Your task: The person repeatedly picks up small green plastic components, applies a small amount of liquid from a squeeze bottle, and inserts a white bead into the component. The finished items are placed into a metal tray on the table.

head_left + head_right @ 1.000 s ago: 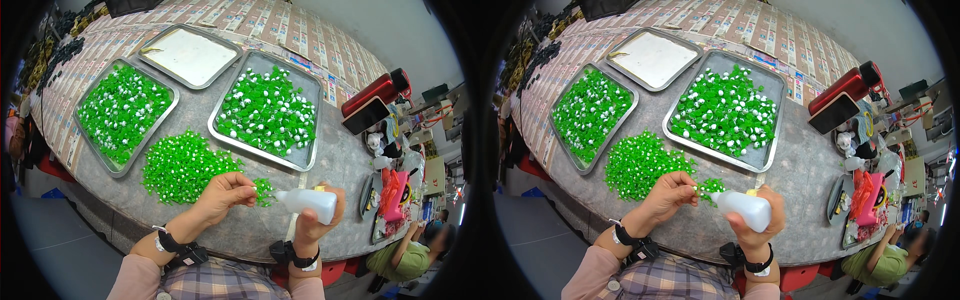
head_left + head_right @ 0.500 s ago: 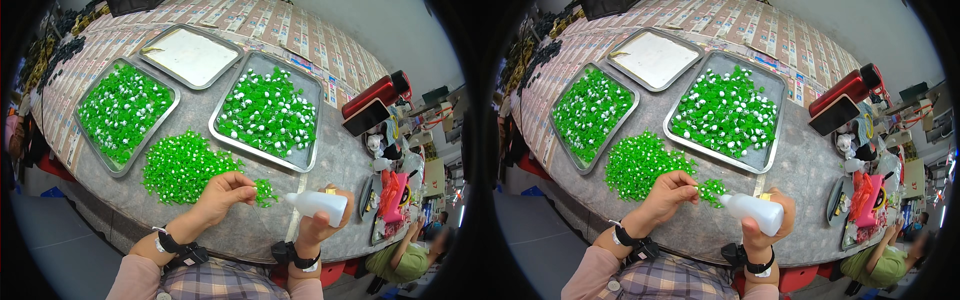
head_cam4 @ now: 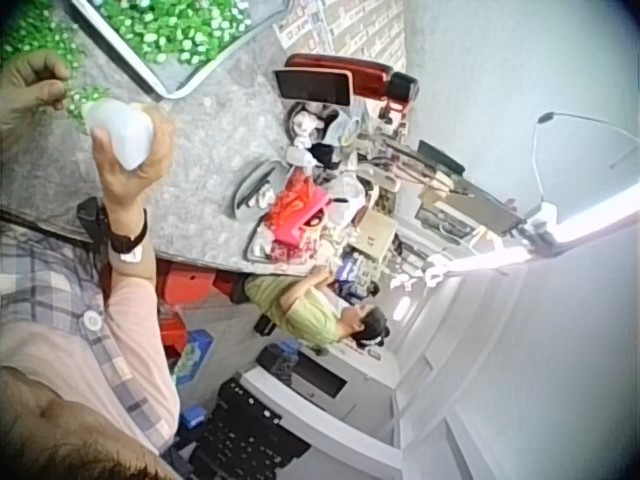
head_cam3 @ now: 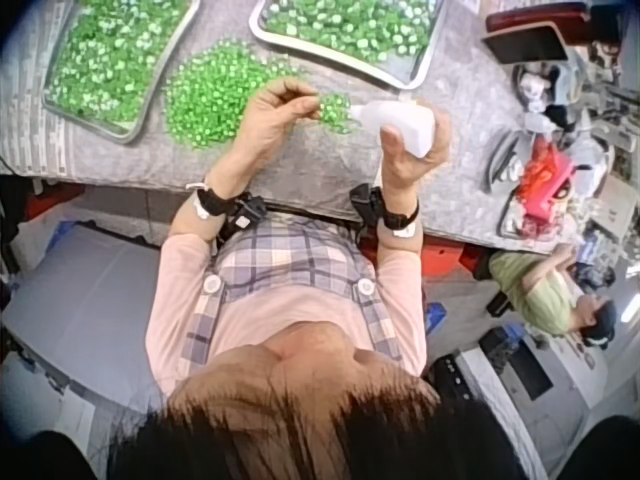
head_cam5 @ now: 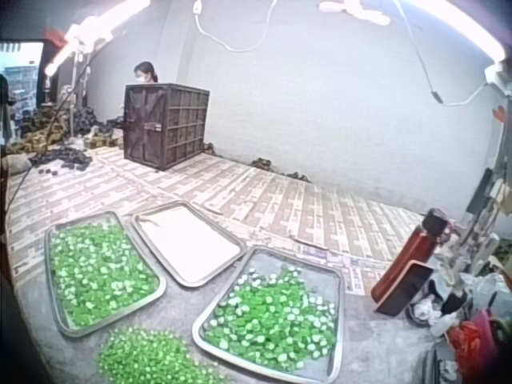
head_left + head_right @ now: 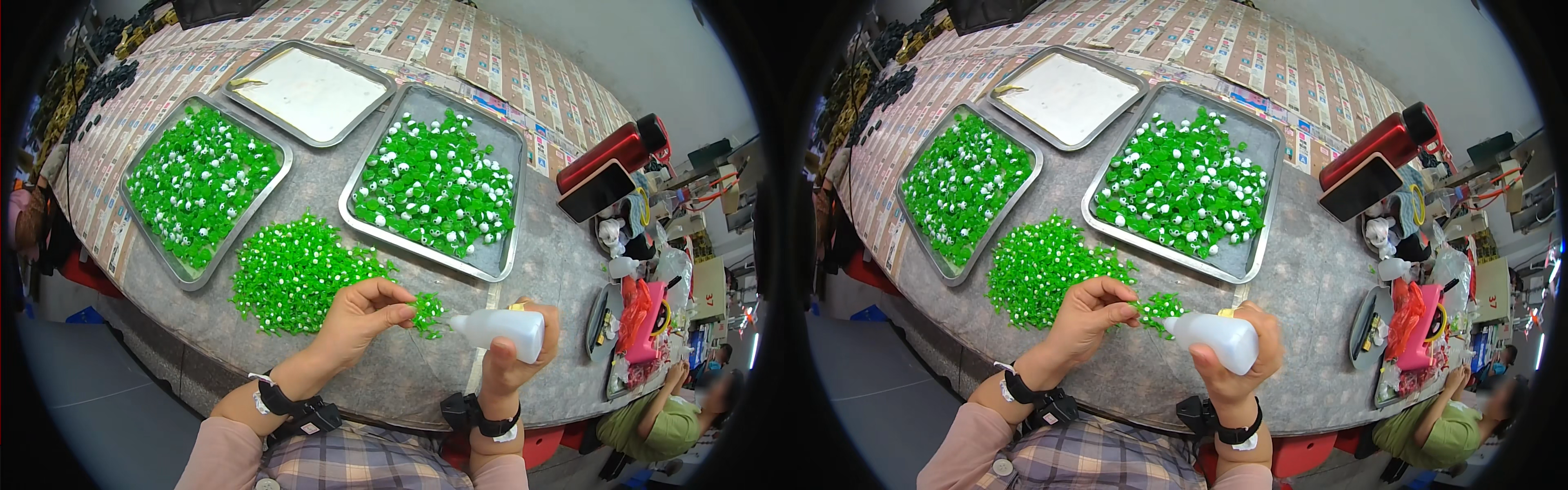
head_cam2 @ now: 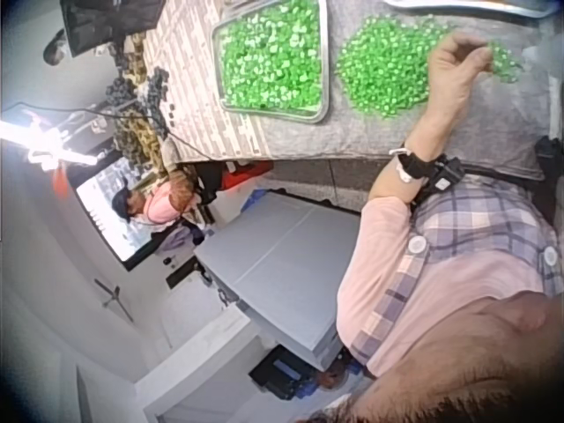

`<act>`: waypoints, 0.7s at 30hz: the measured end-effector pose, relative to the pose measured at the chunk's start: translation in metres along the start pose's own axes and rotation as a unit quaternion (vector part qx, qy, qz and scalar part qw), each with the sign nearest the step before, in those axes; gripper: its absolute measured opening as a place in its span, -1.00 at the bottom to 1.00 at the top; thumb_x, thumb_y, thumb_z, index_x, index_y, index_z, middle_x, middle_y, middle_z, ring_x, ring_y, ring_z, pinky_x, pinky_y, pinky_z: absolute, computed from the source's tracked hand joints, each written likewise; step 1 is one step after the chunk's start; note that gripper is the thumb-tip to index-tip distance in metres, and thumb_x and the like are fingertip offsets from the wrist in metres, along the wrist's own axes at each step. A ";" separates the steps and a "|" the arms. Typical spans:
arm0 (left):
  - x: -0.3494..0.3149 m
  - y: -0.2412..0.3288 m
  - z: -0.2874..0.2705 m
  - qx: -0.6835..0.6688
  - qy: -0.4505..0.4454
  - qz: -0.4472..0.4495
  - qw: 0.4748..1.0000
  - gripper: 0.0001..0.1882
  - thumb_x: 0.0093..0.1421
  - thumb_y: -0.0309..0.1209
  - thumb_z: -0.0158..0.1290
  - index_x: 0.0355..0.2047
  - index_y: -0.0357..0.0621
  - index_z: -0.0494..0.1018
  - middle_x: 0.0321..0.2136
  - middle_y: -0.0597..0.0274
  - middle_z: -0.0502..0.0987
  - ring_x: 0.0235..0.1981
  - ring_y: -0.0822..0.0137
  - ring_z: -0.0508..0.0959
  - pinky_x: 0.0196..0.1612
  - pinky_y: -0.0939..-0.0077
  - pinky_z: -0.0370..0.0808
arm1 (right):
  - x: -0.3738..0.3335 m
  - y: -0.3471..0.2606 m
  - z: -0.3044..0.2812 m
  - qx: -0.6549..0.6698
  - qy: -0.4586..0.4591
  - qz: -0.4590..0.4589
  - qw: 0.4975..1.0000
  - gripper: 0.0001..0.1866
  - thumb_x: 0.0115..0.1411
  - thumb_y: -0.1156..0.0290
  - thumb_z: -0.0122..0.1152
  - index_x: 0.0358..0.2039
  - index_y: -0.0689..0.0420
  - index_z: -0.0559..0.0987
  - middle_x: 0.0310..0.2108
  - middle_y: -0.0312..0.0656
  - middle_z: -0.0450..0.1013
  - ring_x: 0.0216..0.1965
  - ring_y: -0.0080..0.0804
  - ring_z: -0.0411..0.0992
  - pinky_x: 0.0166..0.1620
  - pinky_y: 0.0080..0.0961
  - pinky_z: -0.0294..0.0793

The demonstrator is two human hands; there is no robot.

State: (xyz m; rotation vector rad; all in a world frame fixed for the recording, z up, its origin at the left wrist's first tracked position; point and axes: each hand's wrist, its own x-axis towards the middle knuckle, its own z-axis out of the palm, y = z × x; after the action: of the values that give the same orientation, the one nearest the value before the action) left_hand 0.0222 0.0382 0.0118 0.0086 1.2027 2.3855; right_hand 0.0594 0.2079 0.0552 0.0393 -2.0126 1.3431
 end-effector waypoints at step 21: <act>0.000 0.001 0.001 -0.027 0.012 -0.015 0.999 -0.88 -0.03 -0.54 0.02 -0.42 -0.27 0.39 -0.54 0.23 0.45 -0.53 0.47 0.45 -0.40 0.64 0.41 | 0.025 0.104 -0.091 -0.311 0.032 0.062 0.948 -0.65 -0.09 0.56 0.10 -0.22 0.25 0.32 -0.25 -0.16 0.35 -0.24 -0.42 0.30 -0.23 -0.59 0.26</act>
State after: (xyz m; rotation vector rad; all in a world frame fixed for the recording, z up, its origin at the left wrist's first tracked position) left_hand 0.0221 0.0378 0.0133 -0.0551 1.1414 2.3974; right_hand 0.0484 0.3393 0.0056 -0.4201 -2.3225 0.7117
